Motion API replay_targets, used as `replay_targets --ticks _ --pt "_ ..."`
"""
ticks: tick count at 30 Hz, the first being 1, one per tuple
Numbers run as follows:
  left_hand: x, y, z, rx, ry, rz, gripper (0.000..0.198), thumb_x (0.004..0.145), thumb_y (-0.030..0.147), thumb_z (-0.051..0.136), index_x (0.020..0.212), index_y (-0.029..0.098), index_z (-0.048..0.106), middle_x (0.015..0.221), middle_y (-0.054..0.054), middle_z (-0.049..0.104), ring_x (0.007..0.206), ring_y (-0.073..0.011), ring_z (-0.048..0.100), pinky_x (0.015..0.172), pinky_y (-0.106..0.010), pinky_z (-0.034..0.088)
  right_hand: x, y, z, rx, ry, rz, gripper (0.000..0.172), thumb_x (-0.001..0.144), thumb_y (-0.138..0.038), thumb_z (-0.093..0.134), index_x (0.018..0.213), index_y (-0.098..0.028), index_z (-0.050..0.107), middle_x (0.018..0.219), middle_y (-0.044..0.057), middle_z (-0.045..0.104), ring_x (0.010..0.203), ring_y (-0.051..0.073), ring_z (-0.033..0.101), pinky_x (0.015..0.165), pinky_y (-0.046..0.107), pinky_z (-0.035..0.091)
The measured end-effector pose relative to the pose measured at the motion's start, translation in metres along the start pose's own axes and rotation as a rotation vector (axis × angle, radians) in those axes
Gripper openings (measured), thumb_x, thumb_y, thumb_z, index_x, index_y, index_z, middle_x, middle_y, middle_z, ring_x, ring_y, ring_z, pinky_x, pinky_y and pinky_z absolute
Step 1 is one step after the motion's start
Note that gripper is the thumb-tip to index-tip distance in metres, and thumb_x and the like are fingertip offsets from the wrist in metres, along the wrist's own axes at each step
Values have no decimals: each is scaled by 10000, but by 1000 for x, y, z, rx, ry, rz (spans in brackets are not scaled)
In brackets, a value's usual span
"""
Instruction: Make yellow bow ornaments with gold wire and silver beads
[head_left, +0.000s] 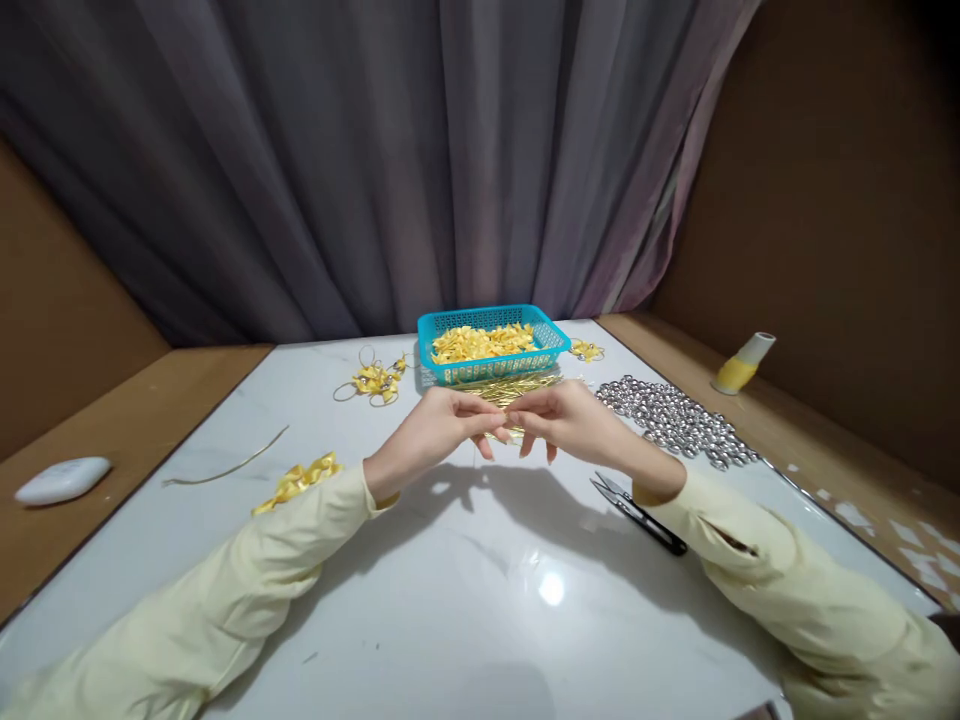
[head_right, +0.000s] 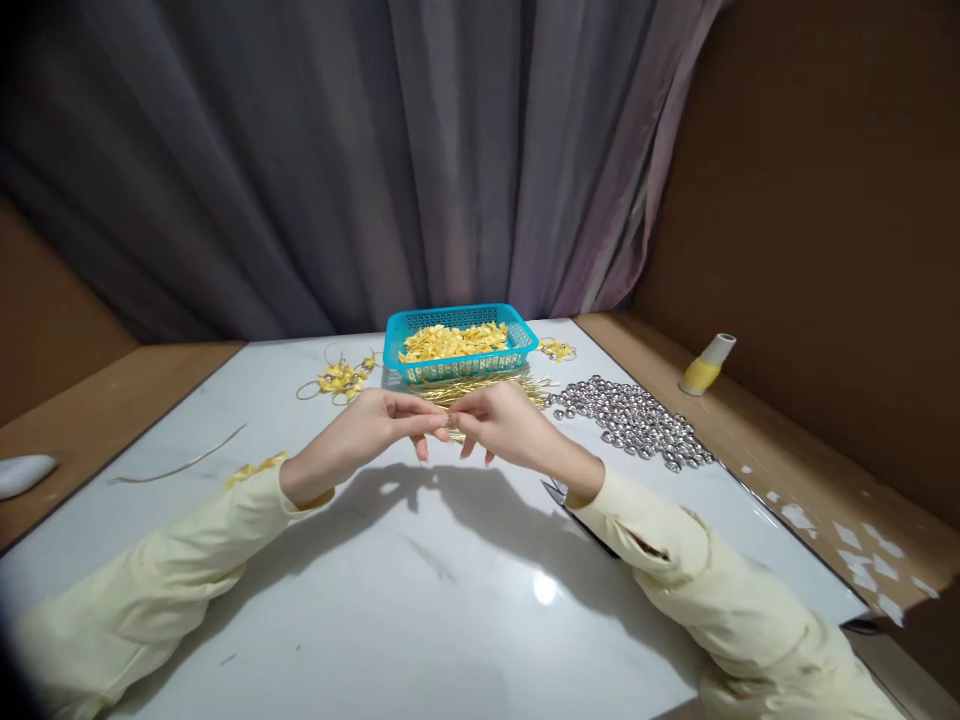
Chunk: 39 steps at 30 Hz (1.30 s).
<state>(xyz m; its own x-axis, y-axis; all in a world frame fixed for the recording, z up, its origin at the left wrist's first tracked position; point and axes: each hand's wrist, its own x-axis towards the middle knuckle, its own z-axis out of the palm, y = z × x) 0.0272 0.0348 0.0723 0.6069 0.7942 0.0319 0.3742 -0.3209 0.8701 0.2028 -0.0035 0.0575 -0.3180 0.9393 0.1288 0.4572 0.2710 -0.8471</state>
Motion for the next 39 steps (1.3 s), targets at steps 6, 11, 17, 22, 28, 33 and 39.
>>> replay_targets --ticks 6,11,17,22,28,33,39 --pt "-5 -5 4 -92 -169 5 179 774 286 570 735 175 705 751 -36 709 569 -122 624 660 -257 472 -27 7 10 -182 125 -97 238 838 -202 445 906 -141 664 636 21 664 508 94 624 431 158 463" --pt "-4 -9 5 -128 -272 0 171 777 269 567 780 180 714 761 -43 703 550 -117 618 635 -254 474 -35 10 12 -117 79 -60 234 840 -240 459 952 -164 649 777 43 680 602 122 654 436 168 481" --pt "-3 -8 6 -107 -290 -8 170 786 254 553 767 171 701 751 -35 689 558 -117 616 601 -239 472 -36 14 14 67 5 43 263 835 -272 463 963 -144 653 793 60 678 658 150 662 397 177 500" --pt "-5 -5 8 -64 -276 -5 173 798 234 537 782 143 684 758 -36 678 562 -112 614 582 -231 467 -36 16 17 123 22 63 254 832 -265 464 932 -141 662 819 69 682 639 142 660 392 169 492" --pt "-6 -6 9 -17 -252 -1 170 802 219 533 794 125 674 749 -34 676 555 -101 605 571 -219 466 -35 17 19 162 39 36 246 842 -242 445 923 -139 652 887 72 673 621 129 661 372 163 482" --pt "-5 -9 10 -31 -267 -8 174 801 236 549 778 113 670 747 -48 678 545 -102 599 571 -229 473 -35 19 22 -43 129 -54 220 849 -221 450 875 -137 651 657 28 667 449 85 588 364 159 447" --pt "-3 -12 4 -96 -376 -31 164 803 227 556 793 121 681 767 -54 691 553 -102 602 633 -256 480 -35 33 27 -431 299 -411 182 844 -139 466 897 -126 640 639 29 673 432 81 532 450 199 418"
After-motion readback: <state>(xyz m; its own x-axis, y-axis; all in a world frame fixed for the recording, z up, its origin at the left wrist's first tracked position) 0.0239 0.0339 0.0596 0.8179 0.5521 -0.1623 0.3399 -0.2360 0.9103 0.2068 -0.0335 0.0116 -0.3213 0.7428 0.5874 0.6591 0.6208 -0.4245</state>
